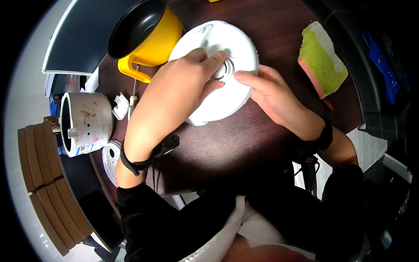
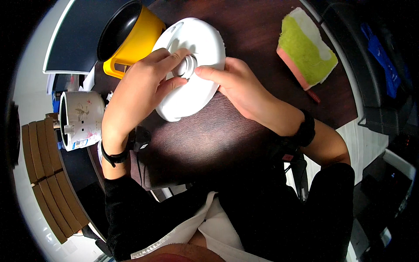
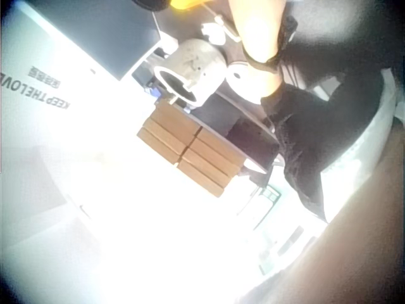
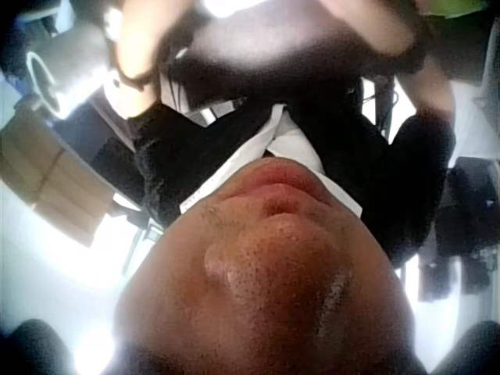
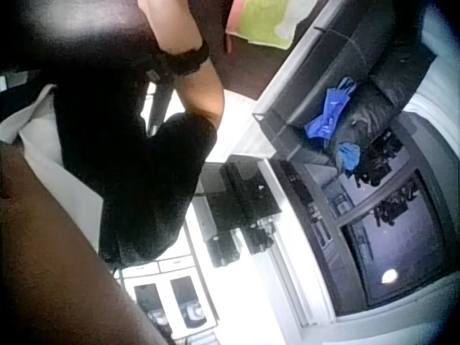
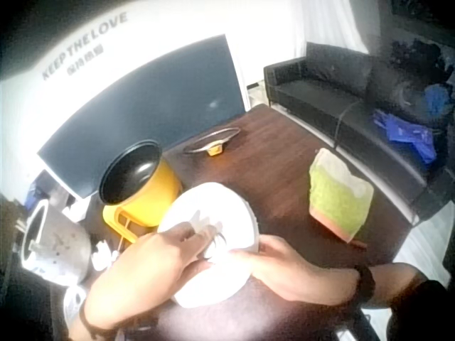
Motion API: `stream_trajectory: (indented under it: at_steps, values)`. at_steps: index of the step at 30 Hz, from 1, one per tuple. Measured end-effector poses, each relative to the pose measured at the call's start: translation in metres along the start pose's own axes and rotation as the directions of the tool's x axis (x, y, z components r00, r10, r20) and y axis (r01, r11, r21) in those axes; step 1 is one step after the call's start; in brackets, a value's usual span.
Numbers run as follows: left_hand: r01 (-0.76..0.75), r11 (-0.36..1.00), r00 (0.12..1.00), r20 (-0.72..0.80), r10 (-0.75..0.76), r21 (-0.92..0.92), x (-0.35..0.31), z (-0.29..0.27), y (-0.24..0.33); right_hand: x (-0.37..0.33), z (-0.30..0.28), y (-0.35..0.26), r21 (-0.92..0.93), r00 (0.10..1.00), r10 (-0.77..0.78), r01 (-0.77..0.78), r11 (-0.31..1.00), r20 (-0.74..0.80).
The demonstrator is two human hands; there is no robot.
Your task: The person assembles small white plastic components into a larger white circular lid, repeatedly inserting and adjusting a central cap. They then wipe the lid with a yellow cloth and handle a perforated metal tray.
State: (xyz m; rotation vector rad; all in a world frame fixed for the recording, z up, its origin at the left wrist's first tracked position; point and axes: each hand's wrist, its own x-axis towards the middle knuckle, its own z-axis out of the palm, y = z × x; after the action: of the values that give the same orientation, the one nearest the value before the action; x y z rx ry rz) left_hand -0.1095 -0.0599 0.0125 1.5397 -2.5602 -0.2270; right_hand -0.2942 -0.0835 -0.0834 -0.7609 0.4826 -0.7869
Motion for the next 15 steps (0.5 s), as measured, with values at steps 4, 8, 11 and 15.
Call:
stream_trajectory:
  at_steps: [4, 8, 11, 15]
  values:
    - [-0.036, 0.999, 0.999, -0.036, 0.038, 0.036, -0.001, 0.004, -0.002, 0.001, -0.001, 0.001, 0.018, 1.000, -0.018, 0.017, 1.000, 0.008]
    - [0.020, 0.997, 0.996, -0.083, -0.014, 0.073, -0.007, 0.005, 0.003, 0.001, 0.000, 0.002, -0.009, 1.000, -0.021, 0.022, 1.000, 0.014]
    - [0.145, 0.976, 0.979, -0.121, -0.166, -0.164, -0.013, 0.003, 0.008, -0.003, 0.001, 0.003, -0.121, 0.998, -0.059, 0.062, 0.991, 0.027]
    - [0.207, 0.937, 0.925, -0.255, -0.281, -0.281, -0.027, 0.010, 0.016, -0.008, 0.006, 0.001, -0.374, 0.989, -0.113, 0.140, 0.917, 0.092]
